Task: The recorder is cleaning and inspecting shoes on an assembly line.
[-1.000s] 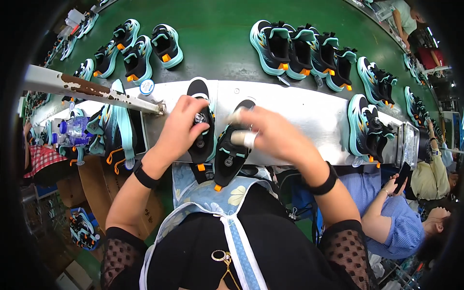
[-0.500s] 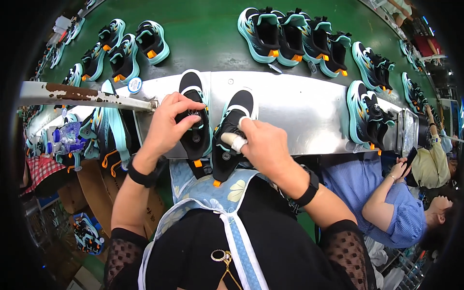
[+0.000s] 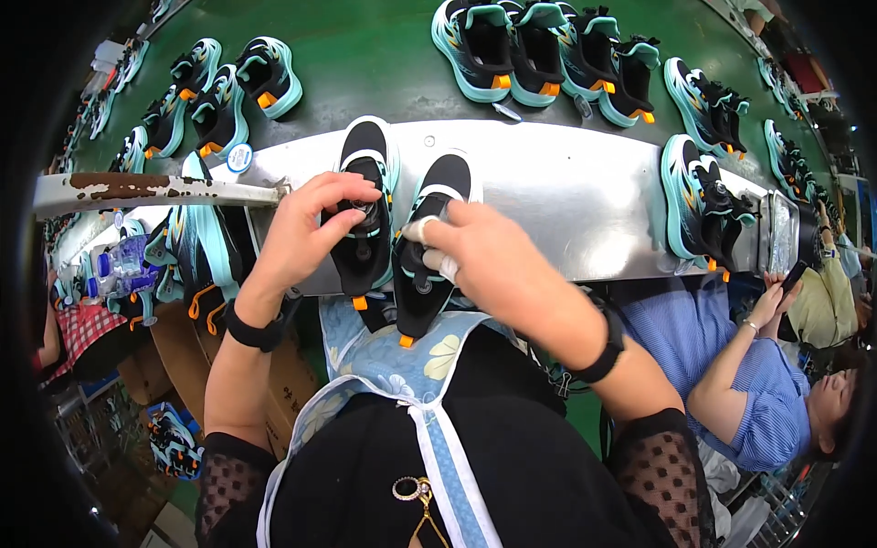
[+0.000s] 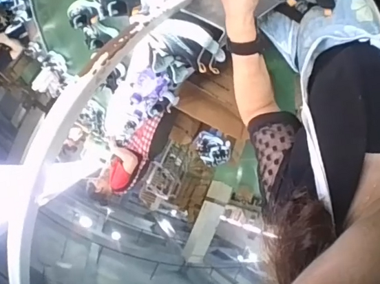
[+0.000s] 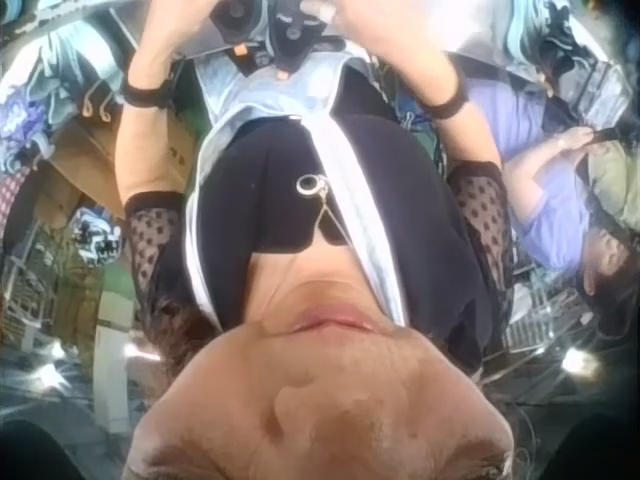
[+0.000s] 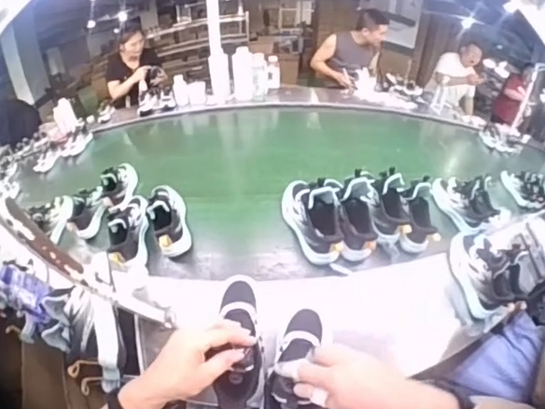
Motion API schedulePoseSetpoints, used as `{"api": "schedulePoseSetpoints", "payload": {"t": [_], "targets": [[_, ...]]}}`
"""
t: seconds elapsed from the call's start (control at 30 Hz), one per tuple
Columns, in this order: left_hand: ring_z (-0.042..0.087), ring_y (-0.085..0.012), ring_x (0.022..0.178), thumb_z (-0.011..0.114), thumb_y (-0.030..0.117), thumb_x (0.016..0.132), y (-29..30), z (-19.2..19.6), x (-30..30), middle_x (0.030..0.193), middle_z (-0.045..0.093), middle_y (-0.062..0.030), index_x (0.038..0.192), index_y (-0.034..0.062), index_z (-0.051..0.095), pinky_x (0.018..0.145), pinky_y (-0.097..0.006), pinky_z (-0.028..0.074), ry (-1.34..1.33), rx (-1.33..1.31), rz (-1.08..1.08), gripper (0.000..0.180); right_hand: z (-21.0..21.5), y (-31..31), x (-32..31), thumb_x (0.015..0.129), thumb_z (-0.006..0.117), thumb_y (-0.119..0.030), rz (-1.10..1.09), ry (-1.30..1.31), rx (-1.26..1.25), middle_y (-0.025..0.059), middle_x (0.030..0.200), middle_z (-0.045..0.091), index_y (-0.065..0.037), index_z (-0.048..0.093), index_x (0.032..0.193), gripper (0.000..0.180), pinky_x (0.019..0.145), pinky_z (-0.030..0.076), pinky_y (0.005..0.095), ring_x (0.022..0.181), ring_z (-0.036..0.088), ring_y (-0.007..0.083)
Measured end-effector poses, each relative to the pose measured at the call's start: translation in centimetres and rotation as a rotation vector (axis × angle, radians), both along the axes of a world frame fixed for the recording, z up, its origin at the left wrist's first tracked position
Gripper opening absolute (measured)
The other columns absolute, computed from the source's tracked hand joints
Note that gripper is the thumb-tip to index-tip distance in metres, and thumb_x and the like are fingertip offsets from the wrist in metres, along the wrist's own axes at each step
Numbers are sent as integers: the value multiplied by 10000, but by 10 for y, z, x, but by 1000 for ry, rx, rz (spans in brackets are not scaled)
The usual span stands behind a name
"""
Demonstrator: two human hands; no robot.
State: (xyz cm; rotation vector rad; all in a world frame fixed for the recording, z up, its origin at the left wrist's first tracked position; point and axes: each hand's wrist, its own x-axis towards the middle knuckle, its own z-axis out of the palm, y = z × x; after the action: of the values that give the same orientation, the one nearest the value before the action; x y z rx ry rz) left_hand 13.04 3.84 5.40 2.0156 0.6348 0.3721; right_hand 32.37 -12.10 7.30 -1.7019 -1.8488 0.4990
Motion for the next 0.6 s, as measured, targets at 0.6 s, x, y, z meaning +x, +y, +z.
{"api": "schedulePoseSetpoints", "payload": {"t": [0.6], "targets": [[587, -242, 1126, 659, 51, 822, -3, 0, 8, 1144, 650, -110, 1089, 53, 689, 972, -339, 442, 32, -56, -9, 269, -14, -7, -11, 787, 761, -277, -279, -40, -114, 128, 835, 575, -79, 626, 976, 305, 634, 478, 445, 717, 599, 344]]}}
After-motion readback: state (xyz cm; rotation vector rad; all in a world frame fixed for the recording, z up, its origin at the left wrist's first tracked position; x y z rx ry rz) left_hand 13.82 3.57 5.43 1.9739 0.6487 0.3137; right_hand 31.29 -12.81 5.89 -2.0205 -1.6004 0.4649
